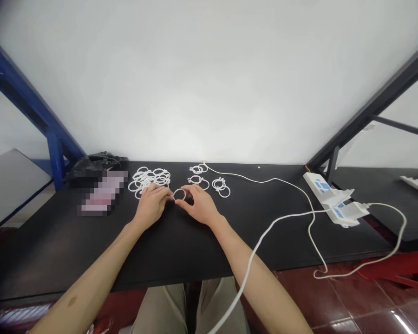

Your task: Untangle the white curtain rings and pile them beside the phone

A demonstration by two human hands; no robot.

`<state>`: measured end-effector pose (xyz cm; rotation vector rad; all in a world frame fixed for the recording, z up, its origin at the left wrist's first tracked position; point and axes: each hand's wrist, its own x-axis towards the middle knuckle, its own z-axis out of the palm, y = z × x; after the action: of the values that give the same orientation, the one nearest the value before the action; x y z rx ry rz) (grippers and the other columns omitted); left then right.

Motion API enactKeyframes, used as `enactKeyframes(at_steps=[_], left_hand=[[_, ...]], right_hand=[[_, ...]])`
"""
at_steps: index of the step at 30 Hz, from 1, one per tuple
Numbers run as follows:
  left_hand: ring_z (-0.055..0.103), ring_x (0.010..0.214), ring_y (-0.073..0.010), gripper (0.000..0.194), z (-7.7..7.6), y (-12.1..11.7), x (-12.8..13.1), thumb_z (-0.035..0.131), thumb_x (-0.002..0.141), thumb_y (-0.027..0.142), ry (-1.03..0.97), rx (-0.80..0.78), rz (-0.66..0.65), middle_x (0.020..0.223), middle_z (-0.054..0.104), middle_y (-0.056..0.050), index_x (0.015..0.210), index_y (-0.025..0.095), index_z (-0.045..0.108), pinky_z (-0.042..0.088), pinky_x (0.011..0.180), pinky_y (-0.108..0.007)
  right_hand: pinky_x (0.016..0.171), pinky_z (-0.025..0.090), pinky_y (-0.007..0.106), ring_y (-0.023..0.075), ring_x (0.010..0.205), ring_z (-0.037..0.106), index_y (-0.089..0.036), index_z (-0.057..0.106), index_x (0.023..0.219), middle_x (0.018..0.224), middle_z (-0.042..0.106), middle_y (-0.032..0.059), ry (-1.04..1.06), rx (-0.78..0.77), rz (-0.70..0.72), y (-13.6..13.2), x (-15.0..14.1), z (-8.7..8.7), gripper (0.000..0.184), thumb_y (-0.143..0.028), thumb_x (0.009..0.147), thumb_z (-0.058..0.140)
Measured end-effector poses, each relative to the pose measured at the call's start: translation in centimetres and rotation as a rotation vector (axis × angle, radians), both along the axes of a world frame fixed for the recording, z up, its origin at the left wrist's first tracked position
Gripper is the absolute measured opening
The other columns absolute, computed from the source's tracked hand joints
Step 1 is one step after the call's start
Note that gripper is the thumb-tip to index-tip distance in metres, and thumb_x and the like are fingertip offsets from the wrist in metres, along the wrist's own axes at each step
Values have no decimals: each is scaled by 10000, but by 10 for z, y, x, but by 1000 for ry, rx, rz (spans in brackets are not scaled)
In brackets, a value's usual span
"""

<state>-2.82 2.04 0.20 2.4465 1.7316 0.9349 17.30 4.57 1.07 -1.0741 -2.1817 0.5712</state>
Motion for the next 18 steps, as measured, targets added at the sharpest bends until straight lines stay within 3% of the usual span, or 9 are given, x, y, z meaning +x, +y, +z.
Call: enactKeyframes(at_steps=[6,9,13,18], left_hand=[[521,860,-252,181,-1,0,1,481,968,245,7,14,35,864,723,-29,849,242,617,359,761,-395],[524,907,-270,193,0,1,0,463,985,293,-5,42,90,931,725,-51,913,233,632,373,787,-408],[522,957,-309,249,1,3,-6,436,987,324,-14,114,267,994,706,-96,978,217,660,380,802,-437],[492,1055,-359,257,0,5,-15,477,948,320,-9,189,460,1100,660,-133,998,203,700,395,833,-479]], right_hand=[[940,516,396,211,1018,611,-246,536,1324,1109,651,64,-43,60,17,0,-2,0,508,-465,881,654],[1007,467,444,259,1111,549,-212,593,1266,1145,642,99,-87,216,-137,5,-1,1,393,-432,941,573],[1011,439,516,323,1178,489,-182,645,1207,1228,590,163,-206,305,-357,14,4,-5,309,-322,947,552],[973,455,518,325,1130,486,-178,675,1073,1166,578,161,-295,305,-384,18,9,-13,194,-230,903,598]])
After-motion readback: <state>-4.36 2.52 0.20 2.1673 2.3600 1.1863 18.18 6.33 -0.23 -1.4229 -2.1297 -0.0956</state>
